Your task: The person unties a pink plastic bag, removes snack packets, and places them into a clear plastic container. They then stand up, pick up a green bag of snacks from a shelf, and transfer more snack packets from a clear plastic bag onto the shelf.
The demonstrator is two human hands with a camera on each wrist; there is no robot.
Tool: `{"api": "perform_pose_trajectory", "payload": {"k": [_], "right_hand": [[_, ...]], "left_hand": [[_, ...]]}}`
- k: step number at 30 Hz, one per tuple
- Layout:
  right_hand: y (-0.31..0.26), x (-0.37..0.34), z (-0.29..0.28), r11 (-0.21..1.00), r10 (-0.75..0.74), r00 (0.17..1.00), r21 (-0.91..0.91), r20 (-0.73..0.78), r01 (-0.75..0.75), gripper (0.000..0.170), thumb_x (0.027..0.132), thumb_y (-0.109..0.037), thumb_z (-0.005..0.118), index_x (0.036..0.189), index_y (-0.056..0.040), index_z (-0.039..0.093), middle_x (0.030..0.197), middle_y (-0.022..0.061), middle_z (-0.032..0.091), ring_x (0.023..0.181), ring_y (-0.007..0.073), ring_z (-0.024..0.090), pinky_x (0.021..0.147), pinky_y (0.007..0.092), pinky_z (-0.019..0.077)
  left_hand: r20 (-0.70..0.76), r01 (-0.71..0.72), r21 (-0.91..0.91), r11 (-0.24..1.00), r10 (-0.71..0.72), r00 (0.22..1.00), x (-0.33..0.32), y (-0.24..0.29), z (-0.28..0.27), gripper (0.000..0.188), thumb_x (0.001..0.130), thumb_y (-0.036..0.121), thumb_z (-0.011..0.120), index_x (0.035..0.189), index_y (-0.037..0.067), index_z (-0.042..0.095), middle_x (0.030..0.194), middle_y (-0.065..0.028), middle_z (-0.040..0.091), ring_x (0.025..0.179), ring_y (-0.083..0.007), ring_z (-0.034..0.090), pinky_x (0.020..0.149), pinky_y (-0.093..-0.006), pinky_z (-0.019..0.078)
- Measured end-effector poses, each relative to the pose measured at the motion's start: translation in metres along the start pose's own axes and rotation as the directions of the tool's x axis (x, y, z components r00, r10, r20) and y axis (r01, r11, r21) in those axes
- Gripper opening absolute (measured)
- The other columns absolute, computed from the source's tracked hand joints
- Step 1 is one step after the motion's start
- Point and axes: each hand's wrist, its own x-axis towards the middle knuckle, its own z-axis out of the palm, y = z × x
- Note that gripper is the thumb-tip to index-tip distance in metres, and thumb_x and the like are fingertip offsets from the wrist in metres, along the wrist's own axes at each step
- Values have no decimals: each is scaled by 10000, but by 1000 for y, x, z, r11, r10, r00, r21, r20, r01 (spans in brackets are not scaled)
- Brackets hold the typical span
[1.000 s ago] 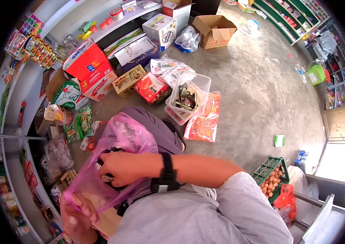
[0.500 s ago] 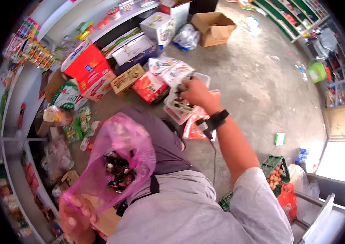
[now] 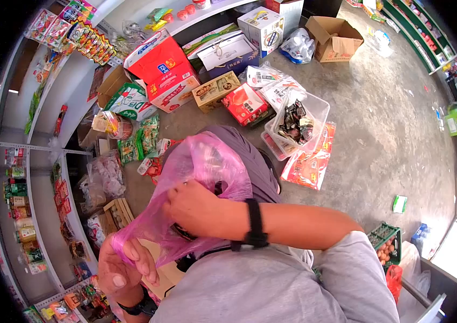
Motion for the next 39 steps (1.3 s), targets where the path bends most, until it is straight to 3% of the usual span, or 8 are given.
{"api": "perform_pose_trajectory", "payload": {"k": [1,7,13,19,26,33,34,39], "right_hand": [[2,4,18,978,14,999,-207,-42,-22,163,774,-205,718,824,-51,693,799,105,676,794,284,673,679,413,513],[17,19,70,940,0,998,-340,62,22,117,777,-199,691,761,-95,742,812,112,720,816,275,700,675,441,542],[23,14,57,999,-39,996,-6,74,39,80,714,-110,708,767,-63,744,790,135,715,767,336,702,657,459,556],[16,7,53,997,-34,997,66,63,30,92,759,-107,687,796,-38,736,872,177,718,780,345,707,665,451,559],[19,-13,-26,960,-137,986,260,99,107,390,722,-109,751,1108,-74,705,989,153,702,917,405,676,783,478,543],[18,-45,-92,713,-75,997,700,9,48,463,730,-211,822,1158,-97,686,1017,139,649,970,339,635,845,418,523],[25,-49,-91,674,-87,994,731,-61,104,483,726,-211,841,1164,-80,684,1027,116,649,970,299,643,855,382,522],[19,-66,-97,260,-182,980,965,85,-36,590,731,-168,876,1260,-16,660,1122,114,682,1041,248,644,907,371,507]], "left_hand": [[-22,3,7,1000,-3,1000,-4,0,0,483,813,219,762,1111,-95,549,905,-240,643,729,-345,695,623,-436,609],[-72,-26,-9,1000,26,997,-15,-4,-4,458,831,208,759,1108,-91,549,897,-233,638,726,-346,694,608,-439,610],[-77,-57,-22,998,55,996,-21,-2,-10,432,843,206,747,1099,-82,552,895,-227,637,733,-341,694,604,-434,611],[-19,-58,-29,998,58,998,-23,-4,-17,411,843,206,742,1077,-80,561,898,-231,639,731,-341,693,604,-438,611],[-15,-41,-41,998,41,999,-20,-4,-17,405,849,198,741,1076,-86,562,900,-249,641,724,-350,691,601,-450,610],[-12,-43,-30,999,43,999,-13,-7,-12,375,870,182,745,1058,-82,557,910,-268,647,731,-355,697,617,-455,624],[99,-72,0,997,72,992,-3,-8,-13,375,887,179,738,1064,-91,548,950,-285,646,739,-354,703,626,-452,630],[-44,-54,52,997,56,997,4,-15,1,374,859,126,793,964,-18,464,738,-197,601,450,-203,565,345,-321,475]]}}
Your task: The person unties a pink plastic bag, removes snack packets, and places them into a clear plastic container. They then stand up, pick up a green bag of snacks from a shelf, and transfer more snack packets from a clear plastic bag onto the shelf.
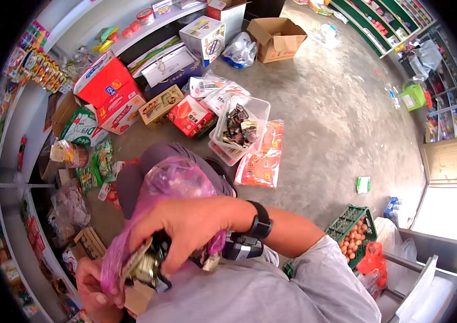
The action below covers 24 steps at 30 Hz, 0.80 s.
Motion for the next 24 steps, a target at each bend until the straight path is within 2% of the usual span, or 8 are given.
{"api": "perform_pose_trajectory", "payload": {"k": [6,7,9,11,14,16,20,24], "right_hand": [[-15,-7,-8,939,-342,933,64,110,337,504,714,-233,896,1122,-10,703,1095,171,690,1022,336,658,888,409,537],[-33,-11,-23,841,-540,839,16,69,541,450,733,-226,881,1087,-11,705,1074,185,688,981,333,671,860,400,554],[-53,-26,-56,767,-641,747,-112,-175,632,389,769,-223,853,1061,-13,705,1031,169,687,907,292,674,805,366,561],[-45,-53,-89,889,-440,683,-180,-583,420,376,802,-232,826,1082,-15,700,986,108,689,839,217,655,751,315,540],[-9,-89,-143,994,-96,242,-81,-966,73,358,850,-245,784,1112,-18,694,920,17,692,737,105,627,669,240,508],[42,-100,-186,968,-247,57,-249,-967,-33,347,835,-210,794,1103,-13,694,864,17,692,743,97,630,655,252,510],[124,-145,-226,825,-165,-213,-16,-963,-565,544,758,-339,845,1141,12,686,908,124,731,794,203,700,724,334,548],[127,-142,-205,433,-334,-193,32,-923,-901,703,769,-431,817,1289,-1,618,1206,246,660,1158,379,638,973,439,509]], "left_hand": [[-71,26,-187,982,-40,997,3,8,-2,413,838,-15,781,1031,12,417,717,-186,585,387,-153,454,282,-275,322],[-78,21,-199,980,-37,996,2,9,-3,405,842,-16,777,1042,8,425,742,-195,597,405,-169,488,286,-283,353],[-50,22,-163,986,-31,998,2,13,1,378,866,33,773,1093,0,472,793,-172,616,466,-177,535,343,-283,405],[23,32,-62,998,-31,999,5,19,12,374,907,132,772,1171,-7,548,844,-109,630,552,-163,560,453,-268,444],[28,-9,-75,997,11,1000,8,16,15,331,887,64,777,1131,9,560,776,-87,632,442,-139,493,381,-247,379],[69,-21,-86,996,27,997,9,15,13,313,898,67,769,1133,11,571,816,-99,654,468,-138,516,395,-247,392],[96,-25,-91,996,33,995,9,17,13,300,917,60,750,1163,7,586,870,-107,685,482,-132,526,411,-244,410],[79,-51,-140,989,63,995,7,15,9,333,900,23,747,1166,0,549,968,-169,679,579,-193,622,419,-283,498]]}}
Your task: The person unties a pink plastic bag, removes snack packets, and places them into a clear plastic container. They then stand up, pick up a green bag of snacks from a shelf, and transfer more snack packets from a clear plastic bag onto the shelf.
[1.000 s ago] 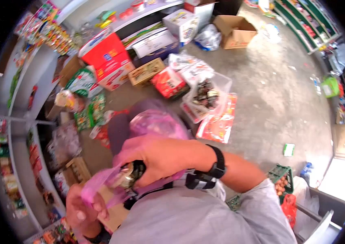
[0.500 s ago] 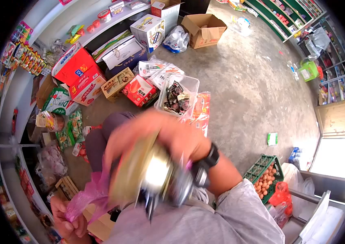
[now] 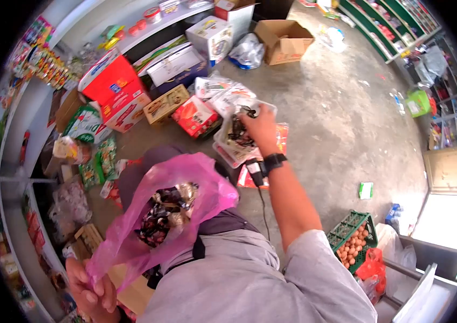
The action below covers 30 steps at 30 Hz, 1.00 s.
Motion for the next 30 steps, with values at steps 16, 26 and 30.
{"api": "perform_pose_trajectory", "payload": {"k": [16,26,30], "right_hand": [[-175,-207,-74,517,-703,186,314,687,796,315,800,-181,750,1022,21,655,960,195,671,861,385,665,738,452,540],[-136,-219,-89,352,-916,239,358,322,865,250,891,-86,573,1118,-29,659,1112,179,663,994,350,659,853,436,542],[-122,-204,-77,399,-882,193,465,429,790,253,885,-76,564,1120,-31,645,1069,172,652,992,342,652,823,448,546]], "left_hand": [[193,-12,-144,990,40,980,-12,-1,-13,420,814,-65,717,1186,-52,523,1164,-332,596,921,-424,721,689,-466,644],[118,2,-125,992,13,993,-18,-2,-16,398,822,-10,760,1147,-54,534,1066,-314,634,834,-393,733,618,-449,640],[14,-40,-177,983,43,999,-17,-7,-5,359,844,-6,752,1112,-66,522,1056,-324,633,821,-382,733,601,-442,641]]}}
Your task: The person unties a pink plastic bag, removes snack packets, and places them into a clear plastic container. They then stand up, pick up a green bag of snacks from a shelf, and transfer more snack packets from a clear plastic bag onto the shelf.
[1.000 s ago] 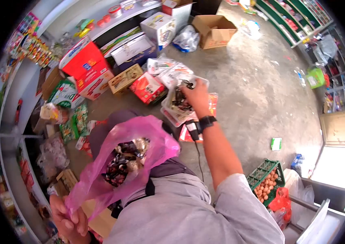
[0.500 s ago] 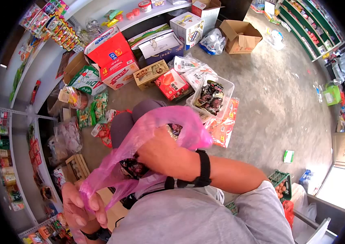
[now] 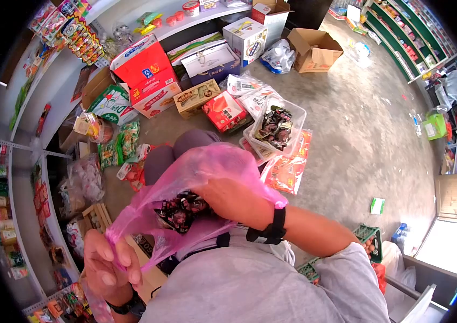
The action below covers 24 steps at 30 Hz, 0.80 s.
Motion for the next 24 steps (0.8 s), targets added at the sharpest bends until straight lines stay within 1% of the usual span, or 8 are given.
{"api": "perform_pose_trajectory", "payload": {"k": [5,8,12,14,16,17,20,24], "right_hand": [[-40,19,-50,994,102,928,-72,358,-81,220,858,-110,636,1063,-36,599,1005,161,624,990,337,635,788,455,550],[-56,15,-76,982,-77,995,178,65,65,351,807,-113,713,1138,-67,608,942,123,603,922,319,645,754,446,545],[-52,7,-116,920,-46,999,390,7,39,415,784,-131,801,1153,-83,617,1033,118,650,972,342,656,800,408,547],[-41,0,-143,845,4,1000,534,-21,8,489,726,-172,894,1135,-76,644,1038,115,684,932,300,694,822,386,543],[-20,-15,-161,838,-16,956,517,-293,173,575,670,-138,929,1132,-59,597,986,133,678,903,300,696,819,420,546],[-11,-20,-165,722,64,925,657,-374,216,614,646,-126,937,1127,-54,562,971,139,665,904,313,690,820,433,546],[19,-34,-181,549,255,792,757,-555,354,616,693,-56,888,1198,-24,538,1055,160,704,990,265,703,864,376,576],[73,-48,-191,620,480,706,770,-521,147,502,764,-35,809,1195,-45,551,1057,129,713,1010,219,689,880,352,567]], "left_hand": [[-3,-4,-4,1000,4,1000,4,2,-2,348,873,2,740,1110,-54,490,1074,-307,609,834,-374,722,564,-419,640],[3,43,28,999,-43,999,7,6,-2,359,891,-1,730,1121,-27,455,1085,-263,582,844,-370,703,508,-395,636],[9,57,56,997,-58,998,7,7,-2,351,902,-5,717,1124,-30,447,1096,-260,575,851,-369,698,518,-397,643],[-5,56,60,997,-56,998,5,7,-2,354,908,0,715,1126,-29,438,1095,-256,572,850,-365,696,525,-402,649],[-34,51,52,997,-49,998,4,6,-2,361,913,10,716,1128,-26,428,1093,-250,569,846,-361,694,531,-407,654],[-6,54,54,997,-54,999,6,6,-5,373,913,8,718,1122,-18,410,1079,-241,566,842,-353,691,530,-410,659],[-4,44,54,998,-44,999,6,3,-5,371,913,-9,711,1115,-12,400,1081,-240,561,844,-351,692,522,-406,660],[-6,15,137,990,-14,1000,28,-4,29,347,916,53,754,1218,-2,591,1127,-156,674,752,-193,675,514,-261,554]]}}
